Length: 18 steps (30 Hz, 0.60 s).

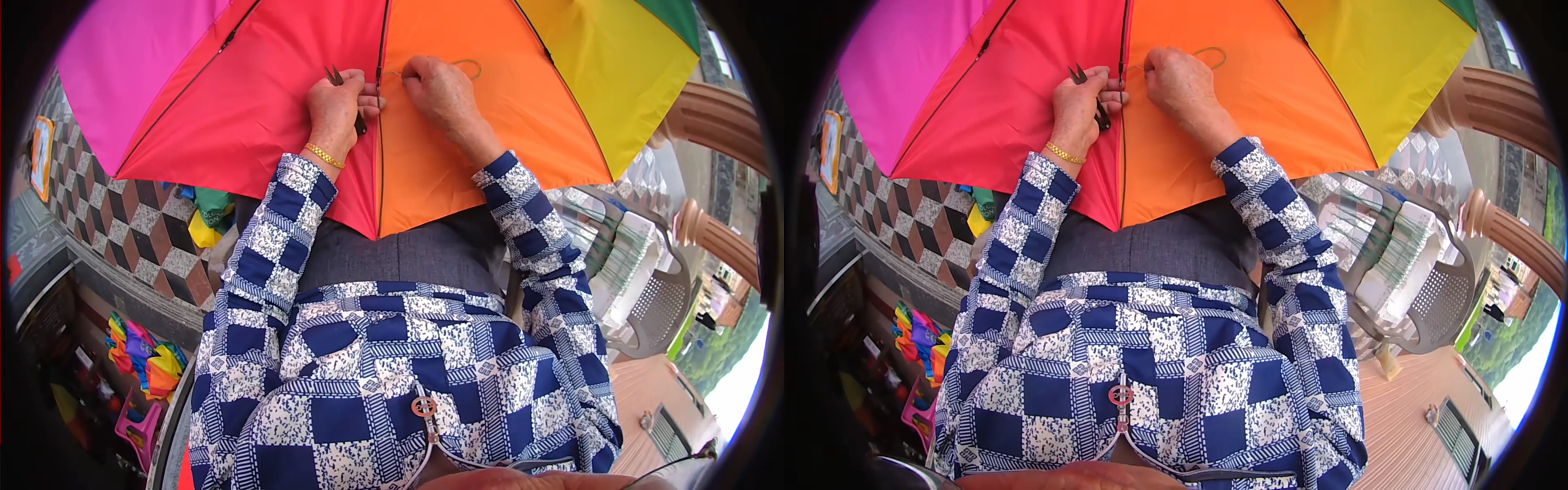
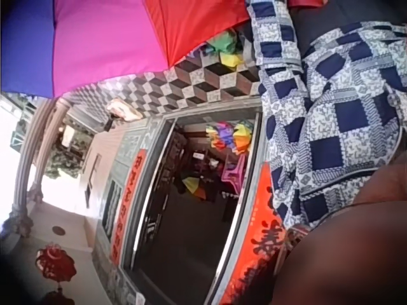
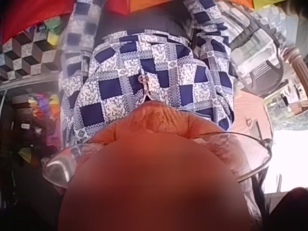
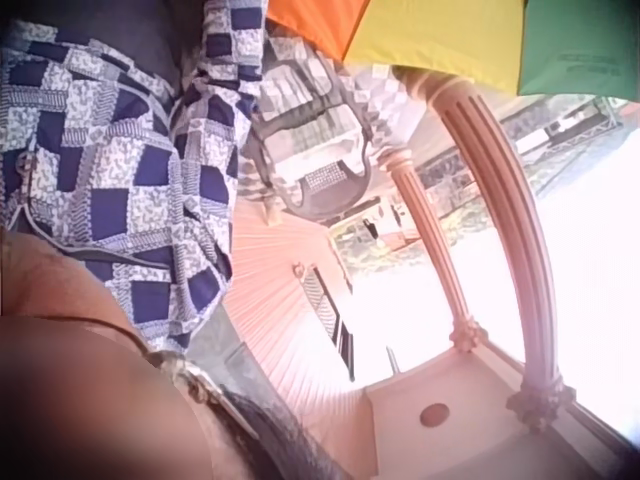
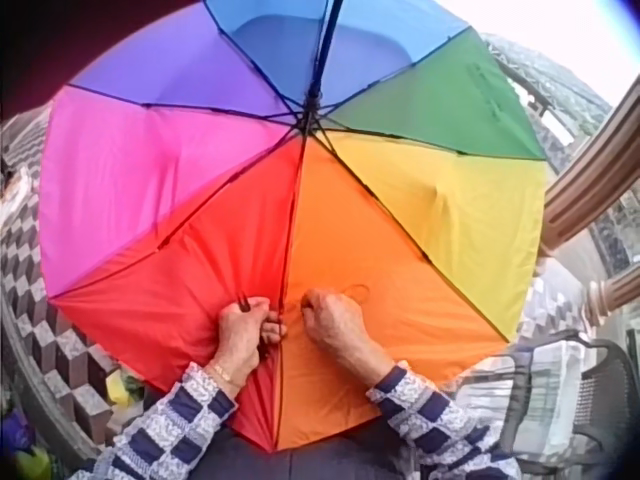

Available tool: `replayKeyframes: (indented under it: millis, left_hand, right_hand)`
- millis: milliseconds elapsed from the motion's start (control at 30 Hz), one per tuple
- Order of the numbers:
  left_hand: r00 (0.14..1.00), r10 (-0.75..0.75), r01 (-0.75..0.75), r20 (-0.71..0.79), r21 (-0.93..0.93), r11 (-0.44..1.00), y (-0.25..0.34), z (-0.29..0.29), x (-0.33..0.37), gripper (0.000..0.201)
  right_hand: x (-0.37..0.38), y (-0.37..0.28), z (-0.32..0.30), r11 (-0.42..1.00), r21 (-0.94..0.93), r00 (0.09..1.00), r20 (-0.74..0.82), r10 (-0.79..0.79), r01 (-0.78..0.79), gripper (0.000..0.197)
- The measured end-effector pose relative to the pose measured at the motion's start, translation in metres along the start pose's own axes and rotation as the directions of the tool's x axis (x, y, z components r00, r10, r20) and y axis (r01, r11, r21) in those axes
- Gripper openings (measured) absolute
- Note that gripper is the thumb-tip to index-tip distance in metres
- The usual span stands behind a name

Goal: Tying the colorful umbrella fabric to the metal frame ribs.

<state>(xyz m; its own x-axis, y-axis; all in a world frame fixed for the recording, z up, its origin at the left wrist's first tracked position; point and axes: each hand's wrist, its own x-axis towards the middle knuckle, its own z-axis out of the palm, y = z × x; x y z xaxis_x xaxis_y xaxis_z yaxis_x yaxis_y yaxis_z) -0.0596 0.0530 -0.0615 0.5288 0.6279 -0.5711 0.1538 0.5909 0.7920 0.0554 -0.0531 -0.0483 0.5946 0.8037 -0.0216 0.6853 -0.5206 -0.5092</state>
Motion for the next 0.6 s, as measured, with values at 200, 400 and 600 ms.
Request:
replayKeyframes:
  millis: [200,400,600]
  left_hand:
    - [1.000,-0.013,0.013,0.028,-0.014,1.000,0.002,-0.001,0.000,0.020]
    - [1.000,-0.010,0.011,0.022,-0.051,0.999,0.002,-0.002,0.001,0.018]
    - [1.000,-0.004,0.005,0.020,-0.050,0.999,0.002,-0.005,0.003,0.017]
  right_hand:
    - [0.003,-0.004,0.014,0.998,-0.054,0.999,-0.033,0.022,-0.024,0.017]
    - [0.004,-0.005,0.019,0.998,-0.067,1.000,0.002,0.008,-0.008,0.017]
    - [0.003,-0.006,0.015,0.999,-0.051,1.000,0.025,0.002,0.000,0.017]
